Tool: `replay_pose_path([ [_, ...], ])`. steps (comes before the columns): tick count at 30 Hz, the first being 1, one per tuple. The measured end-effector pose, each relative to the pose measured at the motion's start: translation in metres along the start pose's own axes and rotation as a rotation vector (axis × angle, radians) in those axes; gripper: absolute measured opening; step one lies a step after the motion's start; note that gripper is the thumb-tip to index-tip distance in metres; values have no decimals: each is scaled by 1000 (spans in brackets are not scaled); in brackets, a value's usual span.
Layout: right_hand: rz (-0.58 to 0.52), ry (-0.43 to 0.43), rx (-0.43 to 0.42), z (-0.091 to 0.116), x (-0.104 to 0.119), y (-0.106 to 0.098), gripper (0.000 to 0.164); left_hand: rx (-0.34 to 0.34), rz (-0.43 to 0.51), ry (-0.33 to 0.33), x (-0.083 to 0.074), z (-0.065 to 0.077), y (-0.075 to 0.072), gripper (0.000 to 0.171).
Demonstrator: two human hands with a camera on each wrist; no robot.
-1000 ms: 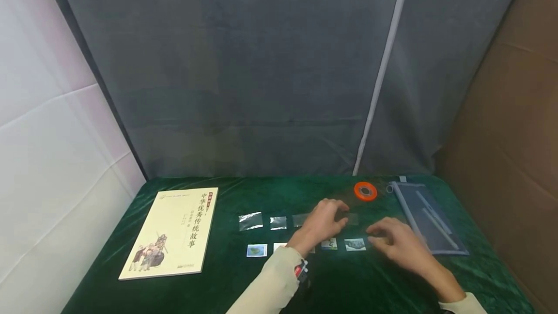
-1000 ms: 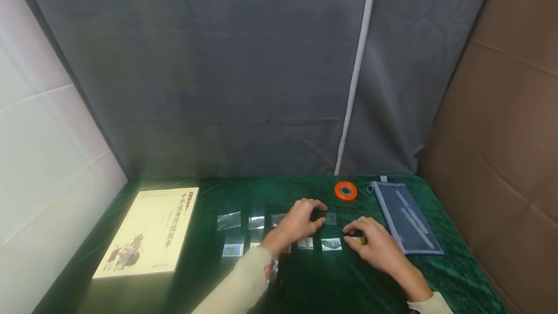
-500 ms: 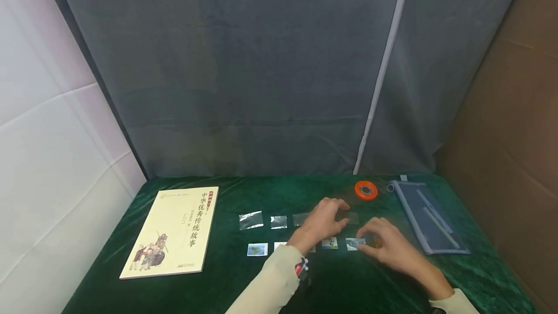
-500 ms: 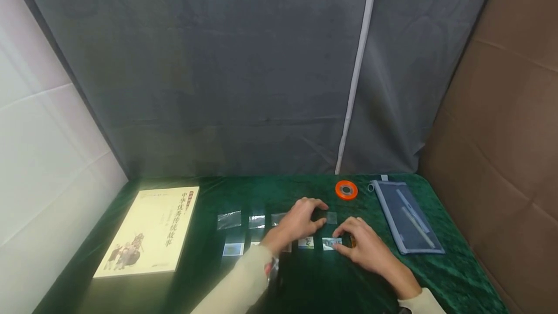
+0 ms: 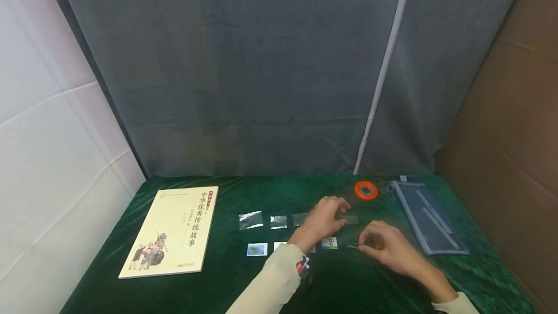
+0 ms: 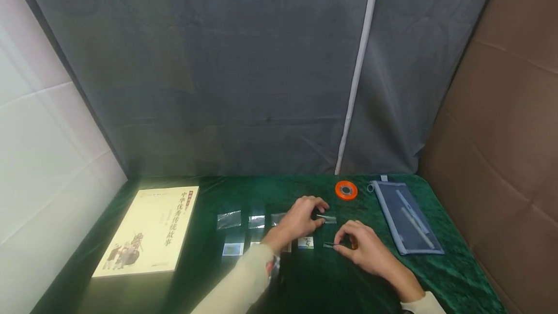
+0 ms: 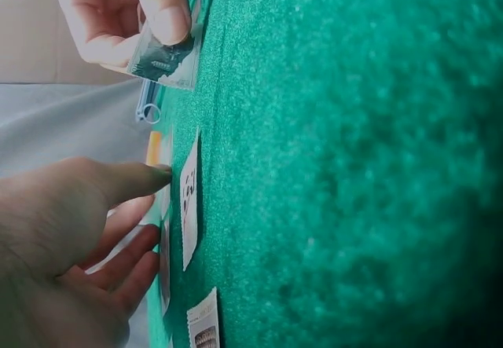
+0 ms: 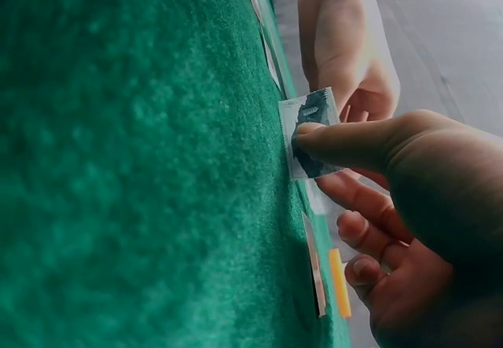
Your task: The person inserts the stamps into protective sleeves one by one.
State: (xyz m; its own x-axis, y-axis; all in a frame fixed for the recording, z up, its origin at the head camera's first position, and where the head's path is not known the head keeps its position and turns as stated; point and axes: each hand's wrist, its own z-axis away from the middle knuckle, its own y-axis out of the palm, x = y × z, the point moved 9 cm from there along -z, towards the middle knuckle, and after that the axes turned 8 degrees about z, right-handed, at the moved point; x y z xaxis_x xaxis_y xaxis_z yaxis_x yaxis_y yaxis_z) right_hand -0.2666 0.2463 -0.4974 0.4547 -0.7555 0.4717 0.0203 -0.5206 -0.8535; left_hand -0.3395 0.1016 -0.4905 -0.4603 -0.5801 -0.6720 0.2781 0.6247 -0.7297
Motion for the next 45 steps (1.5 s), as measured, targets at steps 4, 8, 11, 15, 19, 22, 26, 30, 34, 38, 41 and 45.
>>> replay_pose_path([
  [4,1,7,3,0,-1,0,23,-8,27,-14,0,0,-1,31],
  [8,-4,13,-3,0,-1,0,22,-5,45,-28,2,1,0,23],
  [11,4,10,-25,0,1,-1,25,-15,51,-9,2,3,-1,15],
  [15,9,11,-62,0,3,-4,28,-46,77,52,0,9,-5,9],
  [19,-14,30,-77,0,6,-3,26,-81,137,108,-2,22,-12,7],
  [22,-44,53,-67,-1,10,1,21,-85,218,111,1,36,-19,8],
  [26,-110,72,-25,-1,20,12,15,-67,363,85,8,59,-25,9],
  [30,-241,75,18,-3,36,26,12,-76,485,67,16,81,-32,8],
  [34,-365,71,36,-7,55,37,11,-109,566,27,26,103,-42,4],
  [38,-427,83,45,-10,68,46,11,-126,659,-52,38,121,-46,9],
  [41,-507,93,69,-11,74,55,11,-119,753,-104,43,134,-45,15],
  [45,-615,121,91,-11,77,66,13,-105,926,-168,49,149,-42,20],
])
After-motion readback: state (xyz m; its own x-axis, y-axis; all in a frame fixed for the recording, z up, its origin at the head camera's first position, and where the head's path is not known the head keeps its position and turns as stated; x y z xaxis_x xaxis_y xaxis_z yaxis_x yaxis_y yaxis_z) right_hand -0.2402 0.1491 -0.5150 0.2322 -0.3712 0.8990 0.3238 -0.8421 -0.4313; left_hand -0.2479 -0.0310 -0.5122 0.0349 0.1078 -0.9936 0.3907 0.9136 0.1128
